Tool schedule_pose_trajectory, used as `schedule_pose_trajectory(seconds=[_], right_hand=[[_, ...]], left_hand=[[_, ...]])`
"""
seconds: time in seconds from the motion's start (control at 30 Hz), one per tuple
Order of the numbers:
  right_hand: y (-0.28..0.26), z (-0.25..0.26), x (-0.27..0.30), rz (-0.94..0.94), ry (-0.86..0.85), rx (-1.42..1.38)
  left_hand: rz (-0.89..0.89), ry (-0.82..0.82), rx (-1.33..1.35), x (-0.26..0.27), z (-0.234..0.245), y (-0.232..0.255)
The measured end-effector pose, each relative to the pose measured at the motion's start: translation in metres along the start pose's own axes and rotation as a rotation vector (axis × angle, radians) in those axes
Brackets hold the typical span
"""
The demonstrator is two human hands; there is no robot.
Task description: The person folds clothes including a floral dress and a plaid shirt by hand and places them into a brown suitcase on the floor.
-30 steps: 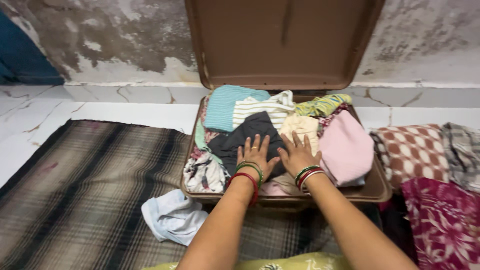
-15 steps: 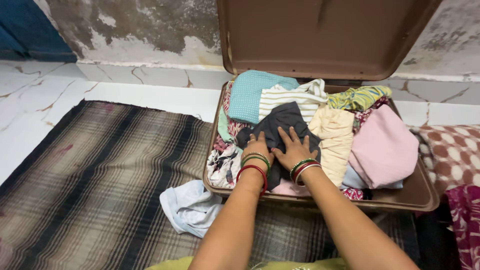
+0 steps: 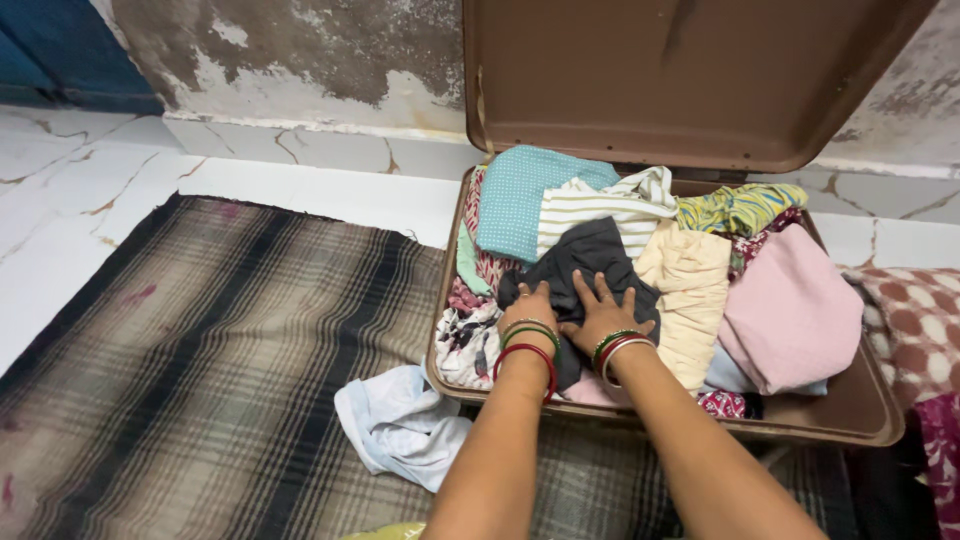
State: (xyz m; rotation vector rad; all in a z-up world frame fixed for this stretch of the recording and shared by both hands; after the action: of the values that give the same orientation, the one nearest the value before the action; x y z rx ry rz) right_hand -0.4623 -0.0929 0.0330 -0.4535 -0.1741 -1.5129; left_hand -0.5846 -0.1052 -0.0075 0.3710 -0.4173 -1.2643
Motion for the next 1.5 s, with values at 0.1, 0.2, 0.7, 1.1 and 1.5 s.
schedule_pose_trajectory(seconds=[0.1, 0.2, 0.7, 1.1, 1.5], right_hand=[[-0.002, 0.002, -0.003, -0.026, -0.033, -0.002], [-0.004, 0.002, -0.007, -0.045, -0.055, 0.002], [-0.008, -0.002, -0.013, -0.093, -0.098, 0.035], [0.000, 0.008, -0.003, 0.006, -0.061, 0.075], [0.028, -0.007, -0.032, 0.238, 0.031, 0.013]], left_hand=[[-0.002, -0.052, -0.063, -0.004, -0.005, 0.001], [-0.033, -0.051, -0.084, -0.009, -0.010, -0.001], [-0.075, -0.218, -0.055, -0.025, -0.021, -0.012], [-0.032, -0.206, -0.046, 0.001, 0.023, 0.003], [-0.061, 0.424, 0.272, -0.014, -0.003, -0.007]])
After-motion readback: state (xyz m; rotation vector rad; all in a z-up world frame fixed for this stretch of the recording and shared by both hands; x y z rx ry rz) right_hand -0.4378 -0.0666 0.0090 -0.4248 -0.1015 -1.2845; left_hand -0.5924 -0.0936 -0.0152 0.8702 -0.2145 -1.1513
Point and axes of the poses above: each hand's wrist, its own x-axis away from the middle knuckle, its own z-axis out of the back of the hand, y = z × x, the point moved 1 cm from there along -x, towards the middle knuckle, and after that the axes turned 2 degrees about -z, right-handed, at the moved point
